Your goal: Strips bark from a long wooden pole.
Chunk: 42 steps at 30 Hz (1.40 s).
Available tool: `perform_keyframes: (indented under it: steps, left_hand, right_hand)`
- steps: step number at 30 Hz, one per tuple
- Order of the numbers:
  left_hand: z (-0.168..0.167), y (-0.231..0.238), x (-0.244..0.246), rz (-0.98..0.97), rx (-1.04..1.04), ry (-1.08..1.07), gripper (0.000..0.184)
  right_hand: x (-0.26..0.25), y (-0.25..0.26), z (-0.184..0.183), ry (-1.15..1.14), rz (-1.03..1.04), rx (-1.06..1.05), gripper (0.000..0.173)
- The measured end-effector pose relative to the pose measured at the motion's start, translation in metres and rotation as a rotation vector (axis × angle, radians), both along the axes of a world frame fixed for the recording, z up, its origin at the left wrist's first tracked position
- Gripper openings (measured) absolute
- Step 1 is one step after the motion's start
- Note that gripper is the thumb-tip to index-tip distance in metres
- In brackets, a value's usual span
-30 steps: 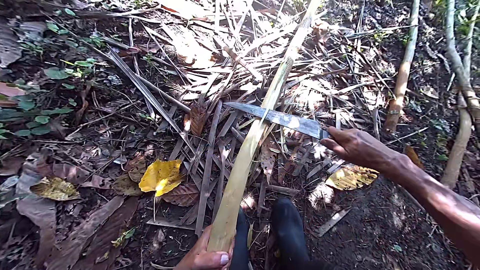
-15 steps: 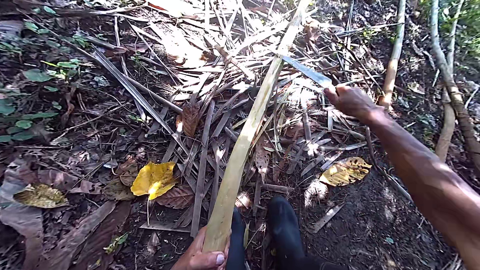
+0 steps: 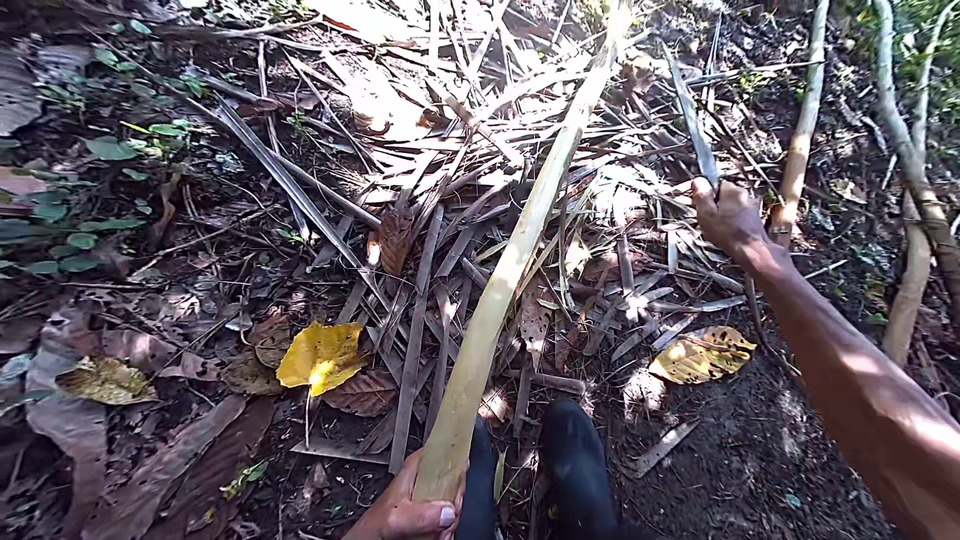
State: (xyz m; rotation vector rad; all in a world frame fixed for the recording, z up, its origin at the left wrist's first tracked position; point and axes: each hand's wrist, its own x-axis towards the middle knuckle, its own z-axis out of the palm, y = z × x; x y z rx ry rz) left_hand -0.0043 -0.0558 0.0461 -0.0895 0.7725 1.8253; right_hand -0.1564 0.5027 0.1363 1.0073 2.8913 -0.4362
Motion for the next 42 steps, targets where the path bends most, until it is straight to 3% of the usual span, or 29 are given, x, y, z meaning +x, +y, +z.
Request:
perform_keyframes:
  steps: [3, 5, 10, 16, 22, 24, 26, 28, 33, 35, 37, 38, 39, 42]
  left_hand:
    - [-0.006, -0.003, 0.000, -0.005, 0.005, -0.004, 0.041]
    - [-0.005, -0.002, -0.002, -0.007, -0.013, 0.010, 0.040]
    - [-0.012, -0.001, -0.003, -0.025, -0.048, 0.029, 0.039]
    - [-0.021, -0.002, -0.003, -0.046, -0.054, 0.045, 0.037]
    - [-0.026, -0.002, 0.000, -0.051, -0.033, 0.024, 0.035]
    - [-0.025, -0.003, 0.001, -0.059, -0.038, 0.024, 0.035]
    - [-0.025, -0.003, 0.001, -0.053, -0.040, 0.032, 0.036]
    - [-0.025, -0.002, 0.002, -0.051, -0.059, 0.048, 0.037]
    - [-0.028, -0.002, 0.002, -0.045, -0.063, 0.045, 0.038]
    - [-0.026, -0.002, 0.002, -0.048, -0.065, 0.048, 0.038]
    - [-0.026, 0.000, 0.002, -0.056, -0.066, 0.058, 0.037]
    - [-0.026, 0.001, 0.003, -0.059, -0.065, 0.063, 0.037]
    - [-0.027, 0.002, 0.002, -0.056, -0.064, 0.065, 0.036]
    - [-0.032, -0.001, 0.001, -0.052, -0.054, 0.056, 0.037]
  right_hand:
    - [0.064, -0.004, -0.024, 0.063, 0.388, -0.069, 0.059]
    - [0.091, -0.042, -0.016, -0.071, 0.571, -0.086, 0.049]
    - [0.137, -0.125, -0.001, -0.198, 1.020, 0.006, 0.065]
    - [0.090, -0.069, -0.009, -0.221, 0.700, 0.021, 0.052]
    - [0.104, -0.094, -0.010, -0.115, 0.949, 0.113, 0.061]
    - [0.088, -0.077, -0.017, -0.128, 0.800, 0.068, 0.050]
    - [0.063, -0.039, -0.019, -0.211, 0.559, 0.024, 0.056]
    - [0.047, -0.016, -0.005, -0.267, 0.470, -0.020, 0.060]
    - [0.066, -0.044, 0.002, -0.240, 0.766, 0.147, 0.041]
    - [0.063, -0.071, 0.024, -0.261, 0.726, 0.149, 0.041]
    - [0.048, -0.122, 0.089, -0.491, 0.422, 0.003, 0.041]
    - [0.044, -0.130, 0.103, -0.516, 0.354, -0.032, 0.041]
    - [0.048, -0.116, 0.093, -0.437, 0.429, -0.008, 0.042]
    - [0.063, -0.058, 0.016, -0.193, 0.806, 0.151, 0.039]
